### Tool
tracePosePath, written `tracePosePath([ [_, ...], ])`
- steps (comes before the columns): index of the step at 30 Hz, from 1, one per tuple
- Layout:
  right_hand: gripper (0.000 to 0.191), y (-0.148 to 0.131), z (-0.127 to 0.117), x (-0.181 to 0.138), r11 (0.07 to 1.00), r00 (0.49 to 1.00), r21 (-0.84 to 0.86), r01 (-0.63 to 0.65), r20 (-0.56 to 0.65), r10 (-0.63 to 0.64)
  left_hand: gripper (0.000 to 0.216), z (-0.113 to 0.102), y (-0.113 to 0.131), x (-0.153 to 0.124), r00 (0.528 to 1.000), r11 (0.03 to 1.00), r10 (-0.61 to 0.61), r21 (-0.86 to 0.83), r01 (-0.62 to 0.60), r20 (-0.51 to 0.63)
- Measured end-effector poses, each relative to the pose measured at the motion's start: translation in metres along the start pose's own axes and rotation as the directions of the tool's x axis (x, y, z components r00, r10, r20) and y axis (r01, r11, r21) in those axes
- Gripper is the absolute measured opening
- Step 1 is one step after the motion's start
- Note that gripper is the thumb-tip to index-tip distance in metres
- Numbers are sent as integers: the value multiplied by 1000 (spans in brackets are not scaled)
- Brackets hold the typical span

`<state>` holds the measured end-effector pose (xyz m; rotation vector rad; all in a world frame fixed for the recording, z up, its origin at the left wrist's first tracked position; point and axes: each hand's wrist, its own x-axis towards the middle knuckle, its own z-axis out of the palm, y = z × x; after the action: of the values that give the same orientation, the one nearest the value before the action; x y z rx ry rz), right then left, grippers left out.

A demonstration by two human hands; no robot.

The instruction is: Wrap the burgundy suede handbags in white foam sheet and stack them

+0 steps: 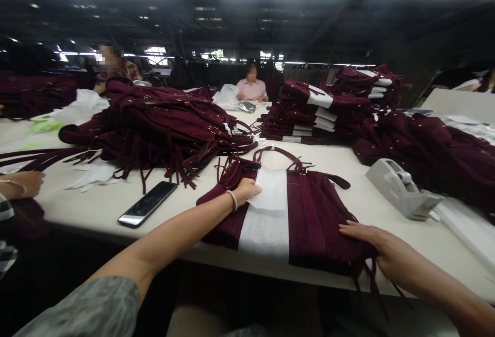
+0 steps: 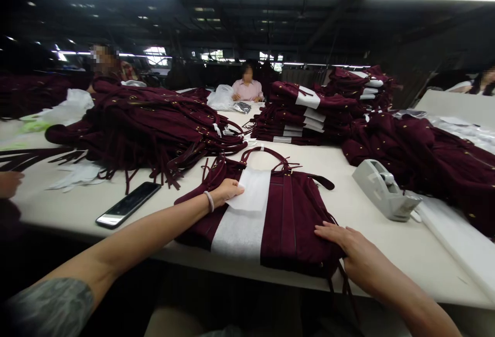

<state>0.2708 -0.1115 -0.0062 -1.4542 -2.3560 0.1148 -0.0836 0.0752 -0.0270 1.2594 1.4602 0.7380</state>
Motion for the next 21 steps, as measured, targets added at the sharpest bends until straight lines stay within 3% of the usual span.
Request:
tracePosePath([
  [3,68,-37,-8,16,996,992,-84,-24,-128,13,14,0,-6,-3,998,998,45,-35,-47,-49],
  [5,61,-76,-16,40,999,983,-45,-23,-186,15,14,1,-9,-5,993,995,81,-58,-86,-81],
  [8,52,-128,-19,90,995,985,94,29,-170,-13,13,3,-13,-7,988,988,120,-88,-129,-92],
  [10,48,-145,-11,121,988,994,144,56,-103,-42,11,3,-13,-8,986,982,143,-112,-152,-84],
  [13,66,-144,18,144,981,995,187,55,71,-69,9,1,-14,-8,983,972,172,-152,-180,-67],
  [15,66,-136,44,145,962,984,262,75,134,-113,9,0,-16,-7,979,965,191,-170,-200,-70],
  [18,47,-127,82,135,921,986,377,102,86,-144,9,0,-21,-6,972,958,213,-175,-227,-98],
  [21,48,-124,103,125,897,999,442,29,4,-34,10,2,-25,-4,967,958,226,-153,-242,-116],
])
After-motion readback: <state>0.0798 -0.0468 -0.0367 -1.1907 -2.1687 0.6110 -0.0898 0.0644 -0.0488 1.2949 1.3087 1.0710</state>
